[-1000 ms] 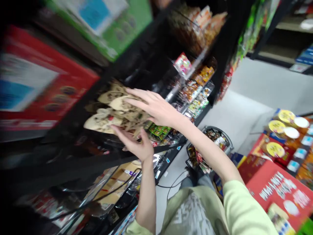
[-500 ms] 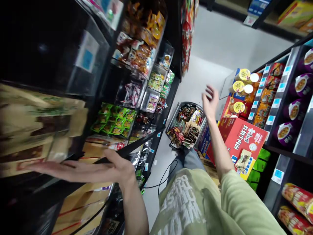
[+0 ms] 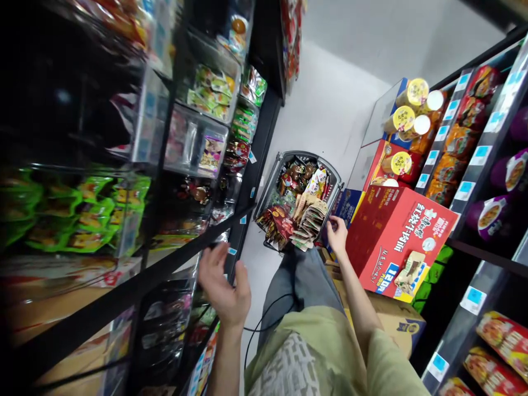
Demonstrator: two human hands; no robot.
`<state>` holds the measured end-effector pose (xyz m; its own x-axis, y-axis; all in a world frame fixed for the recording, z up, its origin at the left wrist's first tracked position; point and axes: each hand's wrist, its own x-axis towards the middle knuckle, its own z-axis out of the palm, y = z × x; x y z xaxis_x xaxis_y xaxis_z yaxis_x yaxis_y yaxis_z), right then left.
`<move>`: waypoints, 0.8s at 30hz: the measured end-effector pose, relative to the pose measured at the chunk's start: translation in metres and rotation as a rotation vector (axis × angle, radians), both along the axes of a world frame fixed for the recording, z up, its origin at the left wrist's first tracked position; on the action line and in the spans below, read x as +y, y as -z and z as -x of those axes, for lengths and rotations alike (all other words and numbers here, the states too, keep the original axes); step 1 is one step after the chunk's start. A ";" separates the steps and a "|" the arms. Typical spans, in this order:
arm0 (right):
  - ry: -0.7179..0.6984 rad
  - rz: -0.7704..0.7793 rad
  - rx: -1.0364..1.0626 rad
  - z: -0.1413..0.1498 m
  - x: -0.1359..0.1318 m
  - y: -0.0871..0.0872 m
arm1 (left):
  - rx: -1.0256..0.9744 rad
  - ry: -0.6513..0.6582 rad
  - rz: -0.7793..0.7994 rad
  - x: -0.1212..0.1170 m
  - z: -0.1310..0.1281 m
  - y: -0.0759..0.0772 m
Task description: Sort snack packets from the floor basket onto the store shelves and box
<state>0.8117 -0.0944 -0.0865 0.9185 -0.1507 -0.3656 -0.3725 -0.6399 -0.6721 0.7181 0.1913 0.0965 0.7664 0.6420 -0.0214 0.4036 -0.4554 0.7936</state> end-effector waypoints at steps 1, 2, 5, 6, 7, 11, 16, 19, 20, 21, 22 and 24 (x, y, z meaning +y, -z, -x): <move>-0.044 -0.003 -0.009 -0.012 0.008 0.009 | 0.083 0.106 0.077 0.000 -0.003 0.003; -0.091 0.000 -0.008 -0.026 0.016 0.018 | 0.166 0.238 0.133 -0.001 -0.005 0.006; -0.245 0.013 0.064 -0.067 0.041 0.043 | 0.343 0.626 0.148 -0.014 -0.007 0.018; -0.296 0.014 0.098 -0.079 0.050 0.050 | 0.379 0.714 0.123 -0.021 -0.006 0.022; -0.346 0.018 0.132 -0.090 0.060 0.058 | 0.411 0.779 0.099 -0.030 -0.004 0.026; -0.509 0.084 0.275 -0.114 0.096 0.085 | 0.497 0.925 0.081 -0.065 0.011 0.034; -0.585 0.138 0.356 -0.124 0.103 0.112 | 0.591 1.008 0.087 -0.074 0.030 0.041; -0.467 0.195 0.351 -0.132 0.076 0.120 | 0.675 1.016 0.108 -0.062 0.038 0.050; -0.432 0.224 0.366 -0.135 0.064 0.121 | 0.702 1.009 0.110 -0.058 0.040 0.053; -0.414 0.252 0.386 -0.138 0.052 0.122 | 0.726 1.000 0.107 -0.054 0.042 0.058; -0.411 0.277 0.405 -0.140 0.042 0.122 | 0.745 0.992 0.100 -0.051 0.044 0.062; -0.424 0.308 0.438 -0.141 0.025 0.121 | 0.768 0.982 0.084 -0.048 0.046 0.069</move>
